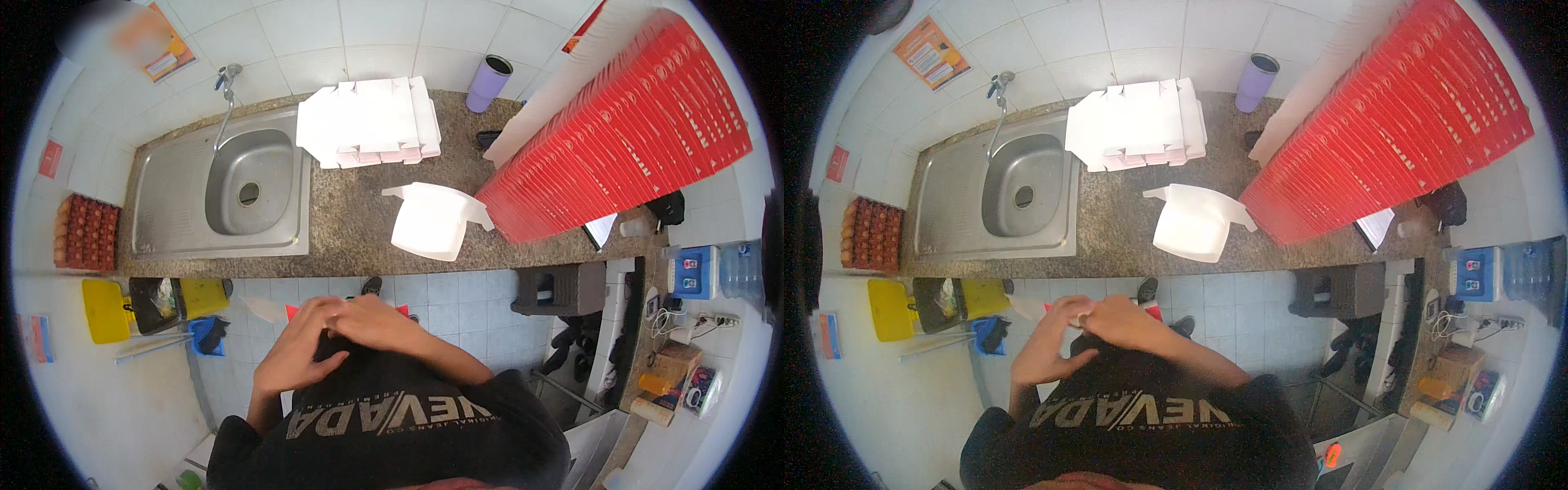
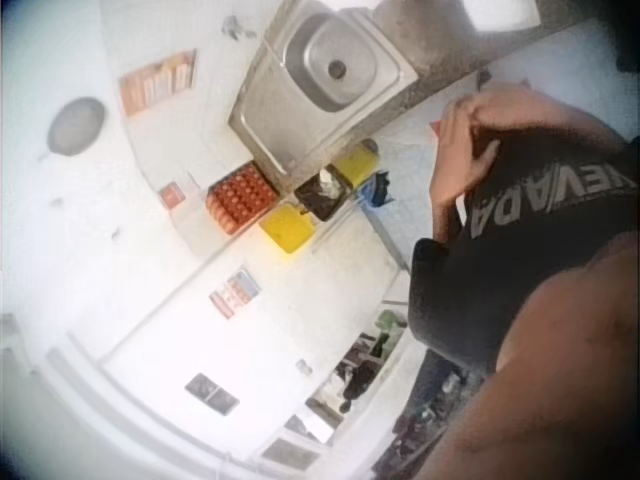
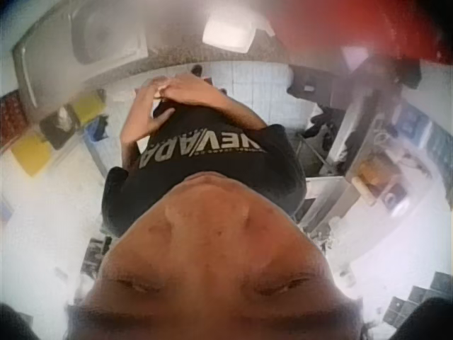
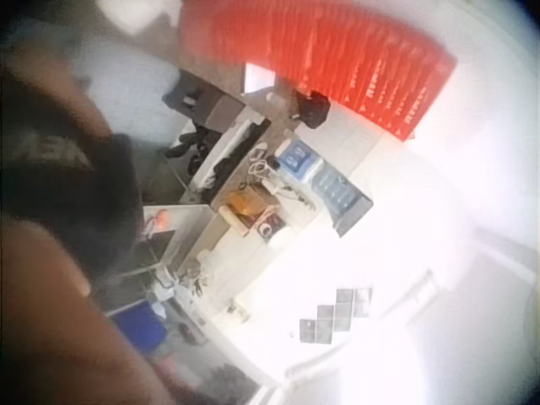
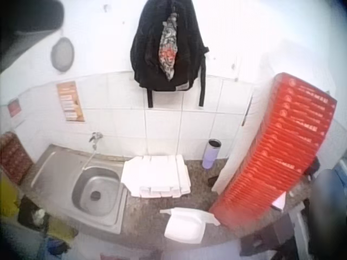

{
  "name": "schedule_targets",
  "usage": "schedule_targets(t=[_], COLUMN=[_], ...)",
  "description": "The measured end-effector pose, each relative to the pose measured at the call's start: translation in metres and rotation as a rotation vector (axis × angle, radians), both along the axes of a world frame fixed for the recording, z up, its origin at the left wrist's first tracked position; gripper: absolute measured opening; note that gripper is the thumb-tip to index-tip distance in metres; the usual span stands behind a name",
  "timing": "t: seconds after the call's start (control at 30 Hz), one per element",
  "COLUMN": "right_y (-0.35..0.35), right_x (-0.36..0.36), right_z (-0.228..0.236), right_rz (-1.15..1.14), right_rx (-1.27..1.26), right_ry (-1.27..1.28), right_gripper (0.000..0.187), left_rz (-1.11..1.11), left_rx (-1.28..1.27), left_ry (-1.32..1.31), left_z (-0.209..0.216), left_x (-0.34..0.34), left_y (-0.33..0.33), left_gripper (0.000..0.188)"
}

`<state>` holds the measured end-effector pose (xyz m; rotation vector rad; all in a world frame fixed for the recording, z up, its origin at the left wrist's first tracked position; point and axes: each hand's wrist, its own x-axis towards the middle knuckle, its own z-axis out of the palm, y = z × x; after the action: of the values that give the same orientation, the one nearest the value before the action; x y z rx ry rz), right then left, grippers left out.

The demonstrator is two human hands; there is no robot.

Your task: The person assembles red and white cardboard food boxes by folding the flaps and tucking them into slots. They handle each box one at a time, then place the assembled boxes into a stack on the counter.

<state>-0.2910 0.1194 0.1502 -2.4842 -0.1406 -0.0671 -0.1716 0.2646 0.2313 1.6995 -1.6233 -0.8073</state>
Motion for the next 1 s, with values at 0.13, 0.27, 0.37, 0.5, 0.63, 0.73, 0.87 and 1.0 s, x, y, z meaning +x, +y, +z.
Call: schedule_targets(t=[0.13,0.27,0.37,0.5,0.63,0.73,0.87,1.0], right_y=[0.017,0.005,-0.010,0.006,0.029,0.023,0.033,0.045], right_x=[-0.041,-0.112,-0.169,-0.217,-0.229,-0.227,-0.232,-0.239], right_z=[0.006,0.039,0.031,-0.043,-0.061,-0.033,0.011,0.039], right_rz=[0.120,-0.130,-0.445,-0.569,-0.382,-0.151,-0.301,-0.434], right_rx=[0.036,0.262,0.205,1.152,1.159,0.999,0.472,0.035], right_ry=[0.108,0.240,-0.150,-0.061,-0.515,-0.582,-0.342,-0.238], right_gripper=[0.021,0.061,0.074,0.034,0.013,0.013,0.019,0.021], left_rz=[0.070,-0.025,-0.024,-0.135,-0.282,-0.313,-0.347,-0.264], left_rx=[0.278,0.305,0.267,0.534,0.536,0.718,0.746,0.732], left_ry=[-0.145,-0.096,0.026,0.148,0.207,0.394,0.450,0.477], left_z=[-0.030,-0.038,-0.042,-0.042,-0.061,-0.067,-0.062,-0.037], left_x=[-0.030,-0.048,-0.064,-0.068,-0.070,-0.074,-0.092,-0.119], left_y=[0.017,0.032,0.035,0.025,0.014,0.002,-0.012,-0.018], left_gripper=[0.088,0.055,0.032,0.013,0.022,0.022,0.019,0.020])
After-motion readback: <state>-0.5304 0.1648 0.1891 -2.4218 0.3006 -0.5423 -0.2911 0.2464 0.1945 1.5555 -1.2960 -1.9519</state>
